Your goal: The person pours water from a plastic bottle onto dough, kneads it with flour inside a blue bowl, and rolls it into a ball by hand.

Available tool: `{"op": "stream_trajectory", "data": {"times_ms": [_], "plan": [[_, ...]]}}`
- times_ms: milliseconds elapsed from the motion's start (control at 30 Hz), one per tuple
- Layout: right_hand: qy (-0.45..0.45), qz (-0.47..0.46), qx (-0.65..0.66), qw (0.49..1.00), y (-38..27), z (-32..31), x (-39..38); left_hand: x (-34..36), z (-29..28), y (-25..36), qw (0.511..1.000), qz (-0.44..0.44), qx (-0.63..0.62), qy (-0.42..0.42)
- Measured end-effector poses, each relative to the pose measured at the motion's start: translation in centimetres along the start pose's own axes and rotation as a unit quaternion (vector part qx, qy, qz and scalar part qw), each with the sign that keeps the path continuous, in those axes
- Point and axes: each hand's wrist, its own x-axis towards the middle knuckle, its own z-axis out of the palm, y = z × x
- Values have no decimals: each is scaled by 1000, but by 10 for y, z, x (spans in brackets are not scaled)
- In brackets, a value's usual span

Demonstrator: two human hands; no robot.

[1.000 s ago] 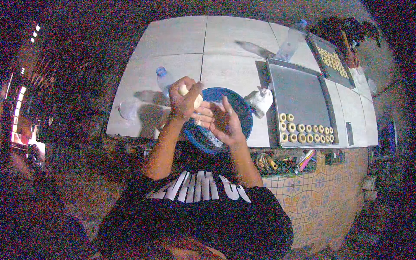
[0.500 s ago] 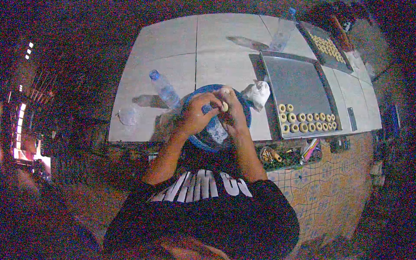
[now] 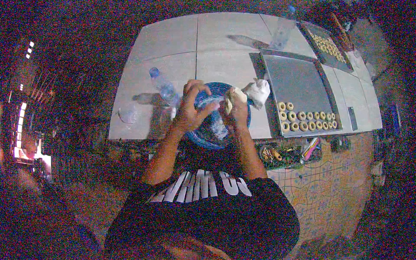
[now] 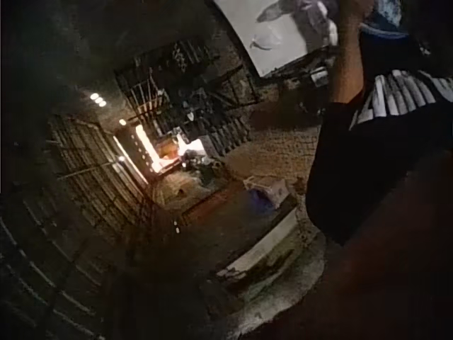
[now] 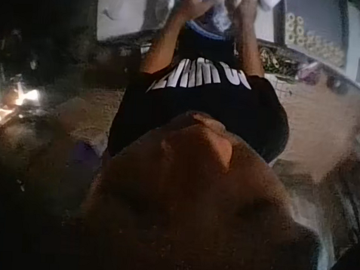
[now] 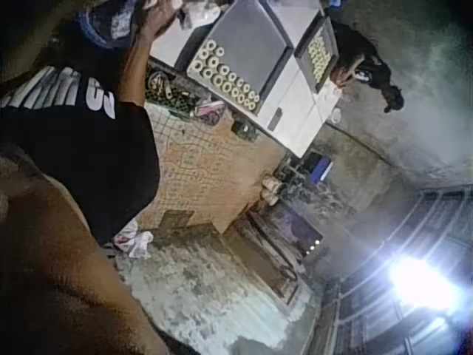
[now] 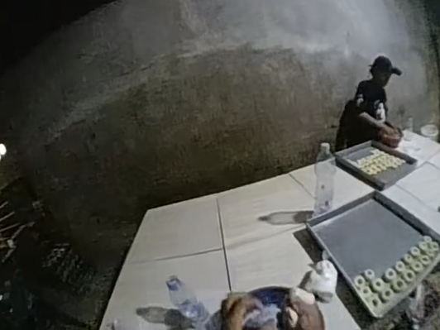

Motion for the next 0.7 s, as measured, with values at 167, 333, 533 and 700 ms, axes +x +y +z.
{"op": "stream_trajectory", "data": {"times_ms": [167, 333, 533, 700], "plan": [[-112, 114, 83, 984, 4, 7, -15, -8, 25, 8, 1000, 7, -20, -3], [-231, 169, 103, 952, -15, 15, -34, 10, 2, 0, 998, 31, 6, 58], [-340, 197, 161, 906, -4, -12, -19, 8, -5, 1, 992, -112, -53, 10], [-349, 206, 122, 906, -17, 14, -30, 8, -6, 3, 945, -263, -145, 130]]}}
